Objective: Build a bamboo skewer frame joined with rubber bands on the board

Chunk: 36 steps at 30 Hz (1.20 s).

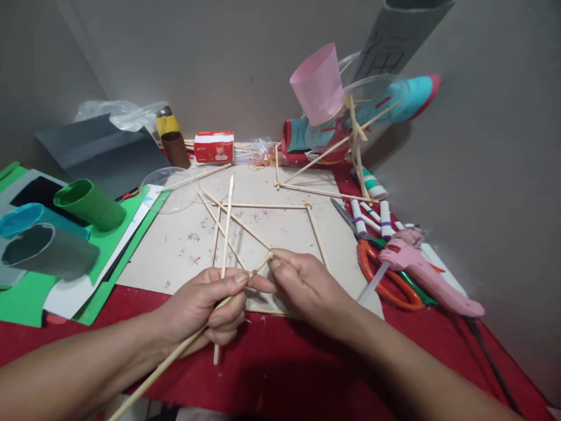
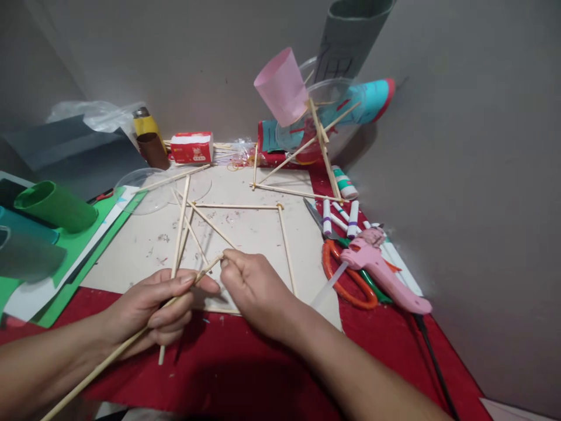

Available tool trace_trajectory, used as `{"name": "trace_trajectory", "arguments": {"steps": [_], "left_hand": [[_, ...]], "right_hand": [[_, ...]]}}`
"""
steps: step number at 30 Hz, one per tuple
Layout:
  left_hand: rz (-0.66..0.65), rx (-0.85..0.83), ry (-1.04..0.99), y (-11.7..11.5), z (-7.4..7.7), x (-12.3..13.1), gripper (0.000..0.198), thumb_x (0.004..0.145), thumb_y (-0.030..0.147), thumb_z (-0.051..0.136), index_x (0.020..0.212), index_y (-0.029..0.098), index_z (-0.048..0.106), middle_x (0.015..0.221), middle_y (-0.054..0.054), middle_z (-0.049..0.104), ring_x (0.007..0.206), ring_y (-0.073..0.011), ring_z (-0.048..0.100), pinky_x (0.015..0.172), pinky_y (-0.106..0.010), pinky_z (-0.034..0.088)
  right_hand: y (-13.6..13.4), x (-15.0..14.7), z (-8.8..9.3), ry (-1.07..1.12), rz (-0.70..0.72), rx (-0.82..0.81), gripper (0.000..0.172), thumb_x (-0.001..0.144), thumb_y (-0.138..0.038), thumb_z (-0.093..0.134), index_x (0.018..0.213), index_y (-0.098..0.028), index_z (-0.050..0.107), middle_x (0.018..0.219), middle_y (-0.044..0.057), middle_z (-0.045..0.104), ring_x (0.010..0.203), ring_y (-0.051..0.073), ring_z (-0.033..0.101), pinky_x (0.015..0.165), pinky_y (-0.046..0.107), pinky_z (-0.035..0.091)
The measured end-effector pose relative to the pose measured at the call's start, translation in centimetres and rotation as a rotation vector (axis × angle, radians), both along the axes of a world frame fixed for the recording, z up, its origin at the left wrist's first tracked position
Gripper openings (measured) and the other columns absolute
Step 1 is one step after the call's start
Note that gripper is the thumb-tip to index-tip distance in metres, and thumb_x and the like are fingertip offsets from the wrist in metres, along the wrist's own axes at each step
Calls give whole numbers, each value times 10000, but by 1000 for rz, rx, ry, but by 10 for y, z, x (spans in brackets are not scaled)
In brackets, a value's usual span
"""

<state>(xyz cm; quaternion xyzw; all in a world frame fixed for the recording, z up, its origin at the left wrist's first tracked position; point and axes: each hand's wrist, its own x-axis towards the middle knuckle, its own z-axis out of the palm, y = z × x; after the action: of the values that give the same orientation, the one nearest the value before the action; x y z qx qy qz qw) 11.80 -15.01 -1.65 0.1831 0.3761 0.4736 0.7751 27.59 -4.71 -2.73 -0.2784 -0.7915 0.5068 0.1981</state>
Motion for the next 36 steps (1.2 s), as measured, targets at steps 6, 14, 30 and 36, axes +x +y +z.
{"name": "trace_trajectory", "arguments": {"steps": [6, 14, 30, 36], "left_hand": [[24, 63, 61, -1, -3, 0, 233, 865, 292, 590, 971, 114, 697, 375, 95, 281, 346, -29, 126, 345, -153, 123], [7, 164, 230, -6, -12, 2, 321, 907, 356, 535, 1056, 104, 668, 380, 98, 321, 336, -40, 162, 356, -179, 168], [-9, 16, 106, -5, -5, 3, 259, 850, 302, 578, 974, 93, 669, 432, 79, 351, 354, -29, 164, 341, -174, 111], [125, 16, 271, -1, -7, 1, 323, 867, 387, 566, 1058, 131, 613, 626, 39, 453, 436, -33, 248, 370, -167, 122]], "right_hand": [[5, 1, 9, 85, 228, -252, 325, 924, -287, 283, 610, -225, 340, 512, -55, 365, 464, 106, 313, 474, 231, 307], [1, -1, 10, 67, 202, -252, 313, 894, -299, 314, 590, -229, 338, 486, -50, 401, 449, 101, 324, 464, 222, 307], [20, -1, -4, 198, -282, -203, 271, 838, -284, 397, 612, -182, 507, 512, -15, 520, 448, 90, 381, 438, 216, 292], [20, -5, 4, 390, -321, -536, 174, 689, -234, 547, 804, -143, 639, 684, 11, 620, 415, 44, 340, 366, 172, 181]]}}
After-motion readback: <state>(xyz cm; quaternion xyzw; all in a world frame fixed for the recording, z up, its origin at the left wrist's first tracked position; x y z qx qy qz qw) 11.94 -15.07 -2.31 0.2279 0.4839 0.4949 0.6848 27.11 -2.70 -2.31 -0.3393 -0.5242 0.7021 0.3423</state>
